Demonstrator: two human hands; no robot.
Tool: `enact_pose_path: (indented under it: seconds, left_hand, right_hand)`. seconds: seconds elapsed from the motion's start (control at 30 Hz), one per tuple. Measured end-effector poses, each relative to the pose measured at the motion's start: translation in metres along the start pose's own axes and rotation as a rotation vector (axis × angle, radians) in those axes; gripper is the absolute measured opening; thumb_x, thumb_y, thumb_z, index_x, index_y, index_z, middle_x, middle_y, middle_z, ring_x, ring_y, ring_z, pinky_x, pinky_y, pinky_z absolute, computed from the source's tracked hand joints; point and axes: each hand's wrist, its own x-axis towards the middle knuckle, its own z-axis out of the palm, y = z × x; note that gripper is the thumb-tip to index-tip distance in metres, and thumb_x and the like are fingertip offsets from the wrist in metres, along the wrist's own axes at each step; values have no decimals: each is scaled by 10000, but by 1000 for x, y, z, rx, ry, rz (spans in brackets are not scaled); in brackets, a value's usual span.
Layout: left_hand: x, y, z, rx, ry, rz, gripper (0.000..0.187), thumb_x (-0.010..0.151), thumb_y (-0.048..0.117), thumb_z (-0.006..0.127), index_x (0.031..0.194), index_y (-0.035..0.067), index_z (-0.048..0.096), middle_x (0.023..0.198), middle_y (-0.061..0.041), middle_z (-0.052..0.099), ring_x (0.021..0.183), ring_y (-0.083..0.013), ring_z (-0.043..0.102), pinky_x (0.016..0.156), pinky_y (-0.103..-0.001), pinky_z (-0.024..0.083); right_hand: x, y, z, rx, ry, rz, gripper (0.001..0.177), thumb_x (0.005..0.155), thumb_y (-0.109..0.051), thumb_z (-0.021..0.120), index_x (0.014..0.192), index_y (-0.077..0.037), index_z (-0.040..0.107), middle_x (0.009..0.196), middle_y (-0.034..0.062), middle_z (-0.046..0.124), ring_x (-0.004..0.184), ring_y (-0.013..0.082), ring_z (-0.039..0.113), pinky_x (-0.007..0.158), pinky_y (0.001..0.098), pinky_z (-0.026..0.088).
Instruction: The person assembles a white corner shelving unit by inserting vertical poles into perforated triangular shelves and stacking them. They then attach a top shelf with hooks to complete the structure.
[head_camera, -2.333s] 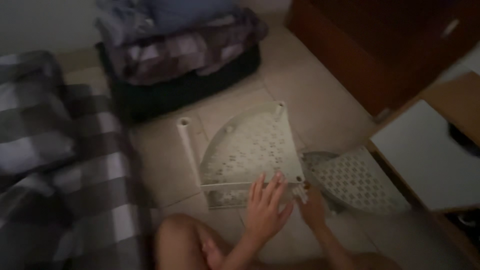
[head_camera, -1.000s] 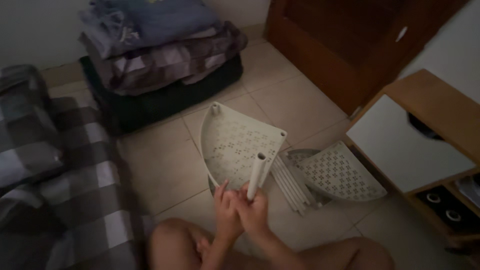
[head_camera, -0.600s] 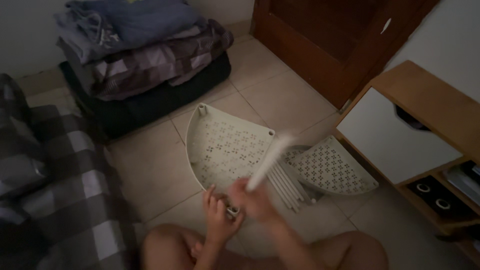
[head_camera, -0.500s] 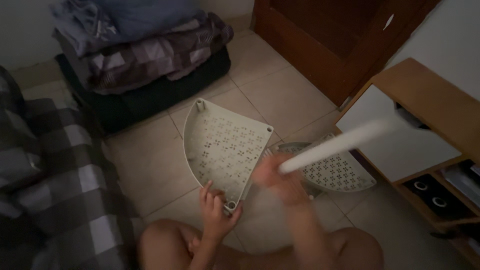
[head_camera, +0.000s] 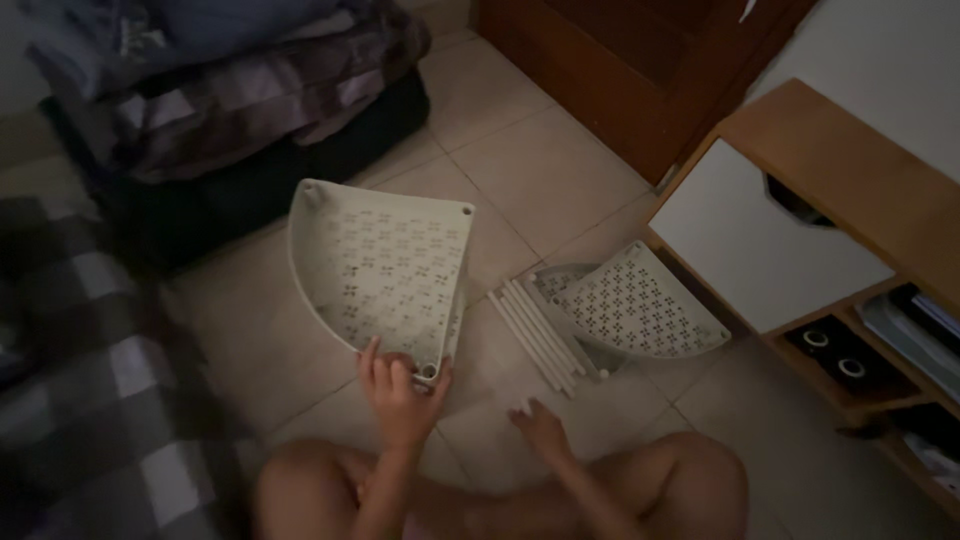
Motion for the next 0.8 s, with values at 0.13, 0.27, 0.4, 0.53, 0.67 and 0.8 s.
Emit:
enact_pose_path:
  seconds: [0.13, 0.27, 0.4, 0.53, 0.67, 0.8]
  left_hand:
    - [2, -4, 5, 21, 8, 16, 438, 733, 265, 888, 869, 48, 532, 993, -147, 568, 1282, -434, 508, 1090, -665, 385]
    - [3, -3, 5, 33, 4, 3, 444, 716, 267, 888, 868, 51, 531, 1001, -163, 570, 1273, -436, 506, 1093, -663, 387]
    - [-1, -6, 5, 16, -10, -11, 451, 716, 271, 894, 865, 55, 526, 998, -163, 563, 1274, -452, 503, 1096, -651, 389]
    - [-2, -9, 9, 13, -12, -13, 456, 693, 269, 894, 867, 50, 534, 1012, -167, 572, 1270, -450, 505, 1110, -664, 377]
    - [-4, -7, 10, 29, -8, -24, 455, 686, 265, 894, 855, 65, 521, 1003, -145, 576, 1271, -435, 513, 1121, -674, 371]
    - [-2, -6, 9, 36, -13, -19, 449, 688, 266, 893, 867, 63, 535, 994, -126, 587, 1266, -428, 516, 1108, -672, 368]
  right_hand:
    - [14, 33, 12, -189, 102, -102, 416, 962, -343, 650, 1253, -47, 618, 1140, 164, 691, 1032, 319, 648, 898, 435, 519]
    - [46, 5, -7, -450, 393, -335, 392, 982, -279, 615, 1314, -71, 598, 1290, 182, 666, 1174, 368, 627, 998, 460, 517]
    - [71, -24, -34, -682, 319, -90, 553, 961, -146, 559, 1508, -176, 487, 1467, 149, 507, 1234, 368, 562, 998, 506, 494]
    - [78, -19, -38, -827, 226, -277, 548, 957, -158, 560, 1493, -208, 460, 1566, 108, 412, 1399, 388, 427, 1125, 538, 376]
    - [79, -3, -31, -925, 147, -220, 637, 974, -261, 553, 1557, -177, 312, 1622, 113, 289, 1472, 404, 266, 1190, 538, 250]
    - [76, -7, -33, -948, 172, -244, 668, 987, -304, 558, 1575, -198, 258, 1634, 109, 240, 1476, 396, 238, 1188, 551, 241]
